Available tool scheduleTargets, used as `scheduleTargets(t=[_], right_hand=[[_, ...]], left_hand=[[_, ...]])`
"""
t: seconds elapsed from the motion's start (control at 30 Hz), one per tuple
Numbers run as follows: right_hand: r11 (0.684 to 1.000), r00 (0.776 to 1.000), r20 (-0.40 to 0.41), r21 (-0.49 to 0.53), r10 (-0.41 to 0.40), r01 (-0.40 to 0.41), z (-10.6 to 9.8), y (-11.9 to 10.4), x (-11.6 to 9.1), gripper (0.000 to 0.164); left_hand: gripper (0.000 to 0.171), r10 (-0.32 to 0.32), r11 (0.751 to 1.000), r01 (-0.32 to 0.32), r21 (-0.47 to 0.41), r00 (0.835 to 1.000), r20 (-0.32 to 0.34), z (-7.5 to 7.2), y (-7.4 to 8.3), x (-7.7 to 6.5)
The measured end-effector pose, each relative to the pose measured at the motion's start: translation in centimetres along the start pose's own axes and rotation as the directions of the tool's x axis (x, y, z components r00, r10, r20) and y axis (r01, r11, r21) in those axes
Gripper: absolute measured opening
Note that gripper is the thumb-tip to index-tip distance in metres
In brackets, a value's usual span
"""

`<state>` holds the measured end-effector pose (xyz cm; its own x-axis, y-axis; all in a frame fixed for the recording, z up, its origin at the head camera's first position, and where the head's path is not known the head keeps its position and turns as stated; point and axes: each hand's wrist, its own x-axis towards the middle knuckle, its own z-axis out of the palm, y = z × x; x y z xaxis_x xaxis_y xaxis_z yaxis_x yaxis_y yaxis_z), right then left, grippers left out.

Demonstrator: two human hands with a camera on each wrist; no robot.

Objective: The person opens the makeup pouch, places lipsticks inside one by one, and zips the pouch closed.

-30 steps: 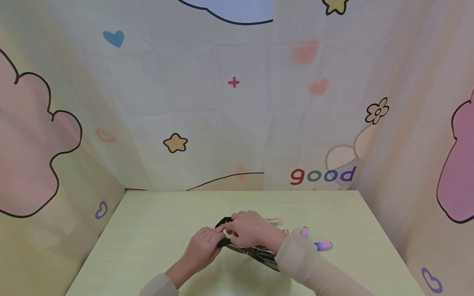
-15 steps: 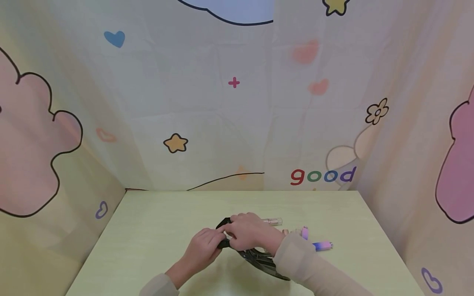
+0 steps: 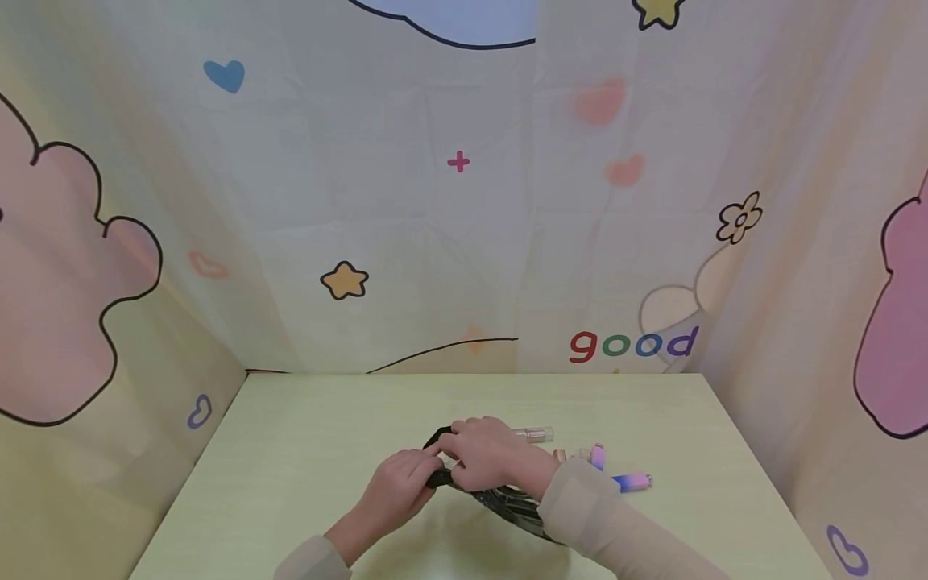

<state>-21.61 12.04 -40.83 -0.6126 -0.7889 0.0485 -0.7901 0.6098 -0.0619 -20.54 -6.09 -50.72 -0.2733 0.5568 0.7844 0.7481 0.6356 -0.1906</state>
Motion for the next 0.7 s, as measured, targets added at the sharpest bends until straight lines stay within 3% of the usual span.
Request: scheduleTargets(t=[0.7], right_hand=[[1.0, 0.998, -0.065, 0.011, 0.009, -0.008, -0.07, 0.29, -0.17, 0.016]], left_hand=[[0.027, -0.002, 0.999, 0.003, -0.049, 1.0, 0.012, -0.17, -0.02, 0.1]])
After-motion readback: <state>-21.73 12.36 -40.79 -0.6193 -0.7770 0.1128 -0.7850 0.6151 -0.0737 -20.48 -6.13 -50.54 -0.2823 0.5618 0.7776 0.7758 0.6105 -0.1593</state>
